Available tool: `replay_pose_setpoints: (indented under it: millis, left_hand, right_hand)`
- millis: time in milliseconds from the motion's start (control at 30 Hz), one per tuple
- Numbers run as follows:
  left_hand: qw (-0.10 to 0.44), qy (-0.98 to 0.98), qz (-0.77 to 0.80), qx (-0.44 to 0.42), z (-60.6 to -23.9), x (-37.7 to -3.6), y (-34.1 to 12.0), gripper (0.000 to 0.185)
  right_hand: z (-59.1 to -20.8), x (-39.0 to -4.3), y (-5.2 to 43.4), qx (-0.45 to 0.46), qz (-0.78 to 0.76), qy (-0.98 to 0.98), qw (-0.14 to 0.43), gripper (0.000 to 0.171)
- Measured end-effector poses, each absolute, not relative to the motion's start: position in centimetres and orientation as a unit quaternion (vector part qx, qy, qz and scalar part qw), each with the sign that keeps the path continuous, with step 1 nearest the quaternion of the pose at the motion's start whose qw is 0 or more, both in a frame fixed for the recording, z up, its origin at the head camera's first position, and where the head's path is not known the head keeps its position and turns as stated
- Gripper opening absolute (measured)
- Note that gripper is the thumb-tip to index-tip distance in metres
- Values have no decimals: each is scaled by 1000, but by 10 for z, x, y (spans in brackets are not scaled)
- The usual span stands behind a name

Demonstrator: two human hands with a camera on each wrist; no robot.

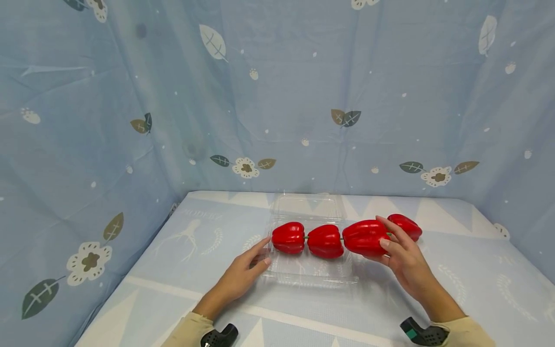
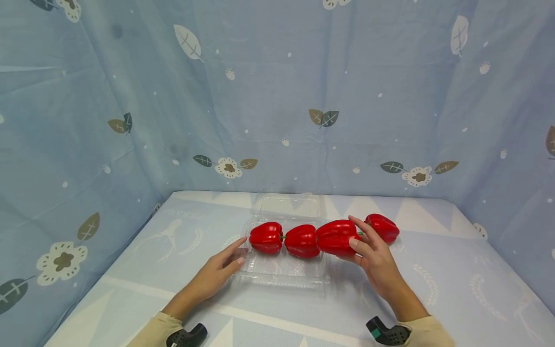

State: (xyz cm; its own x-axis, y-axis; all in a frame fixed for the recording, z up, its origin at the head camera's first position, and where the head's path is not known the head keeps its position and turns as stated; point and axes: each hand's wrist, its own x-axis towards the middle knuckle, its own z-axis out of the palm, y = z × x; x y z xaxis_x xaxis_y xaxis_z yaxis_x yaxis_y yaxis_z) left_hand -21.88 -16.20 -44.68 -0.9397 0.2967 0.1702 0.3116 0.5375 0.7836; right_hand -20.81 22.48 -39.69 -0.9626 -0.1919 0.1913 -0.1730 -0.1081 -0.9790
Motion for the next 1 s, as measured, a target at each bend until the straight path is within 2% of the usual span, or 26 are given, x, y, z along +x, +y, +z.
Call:
replay_pose_setpoints:
  millis: [467,700,1000]
  left_hand:
    - [9,-873,-454,-177,-447,-218,-163,55]
    - [6,-874,-453,-174,-447,-218,-161,55]
    - [8,-876,-451,-172,-447,-217,-161,55]
  right_hand:
    - [-394,-208,212,-117,-712,693,-2,56]
    - [-393,-207,208,-89,-670,737,-8,62]
    - [-389,-203,203,-90,-631,770,-19,58]
